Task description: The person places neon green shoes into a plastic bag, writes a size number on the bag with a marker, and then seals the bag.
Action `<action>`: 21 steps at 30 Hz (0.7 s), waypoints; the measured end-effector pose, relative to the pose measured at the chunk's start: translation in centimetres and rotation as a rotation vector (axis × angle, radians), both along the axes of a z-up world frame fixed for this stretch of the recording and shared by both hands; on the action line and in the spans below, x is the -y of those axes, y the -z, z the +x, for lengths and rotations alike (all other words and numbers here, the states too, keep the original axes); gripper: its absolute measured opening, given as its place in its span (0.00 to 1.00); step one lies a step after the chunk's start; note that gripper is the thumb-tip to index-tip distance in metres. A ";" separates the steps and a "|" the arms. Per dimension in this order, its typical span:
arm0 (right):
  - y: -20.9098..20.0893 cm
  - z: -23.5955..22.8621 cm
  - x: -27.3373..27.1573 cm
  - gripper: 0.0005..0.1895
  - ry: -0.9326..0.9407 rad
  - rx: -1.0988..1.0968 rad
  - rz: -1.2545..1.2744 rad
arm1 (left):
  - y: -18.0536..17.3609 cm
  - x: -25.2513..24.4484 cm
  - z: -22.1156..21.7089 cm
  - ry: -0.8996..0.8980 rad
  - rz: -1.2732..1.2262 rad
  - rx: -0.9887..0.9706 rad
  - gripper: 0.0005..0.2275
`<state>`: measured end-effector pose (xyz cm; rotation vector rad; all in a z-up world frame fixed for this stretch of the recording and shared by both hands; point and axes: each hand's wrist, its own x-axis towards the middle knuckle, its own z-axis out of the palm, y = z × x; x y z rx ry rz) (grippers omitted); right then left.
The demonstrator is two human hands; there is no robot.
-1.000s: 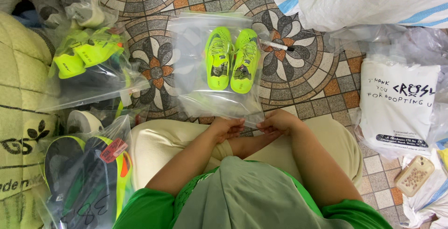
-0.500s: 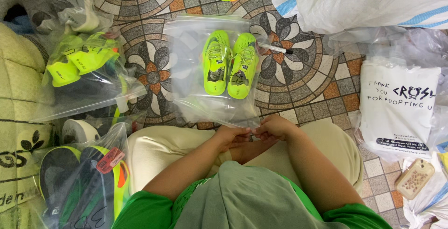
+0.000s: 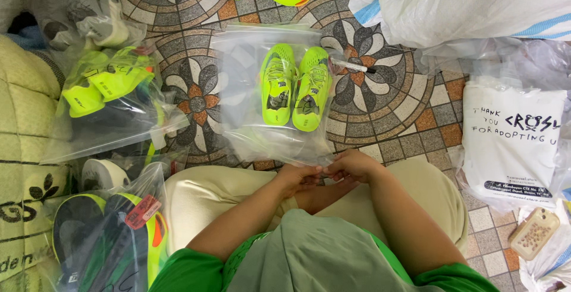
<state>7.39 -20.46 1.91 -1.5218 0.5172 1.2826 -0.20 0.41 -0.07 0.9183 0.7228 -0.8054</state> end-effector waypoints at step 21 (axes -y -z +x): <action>-0.1 0.7 0.5 0.09 0.021 0.061 0.011 | 0.8 -0.5 0.5 -0.181 -0.015 -0.011 0.16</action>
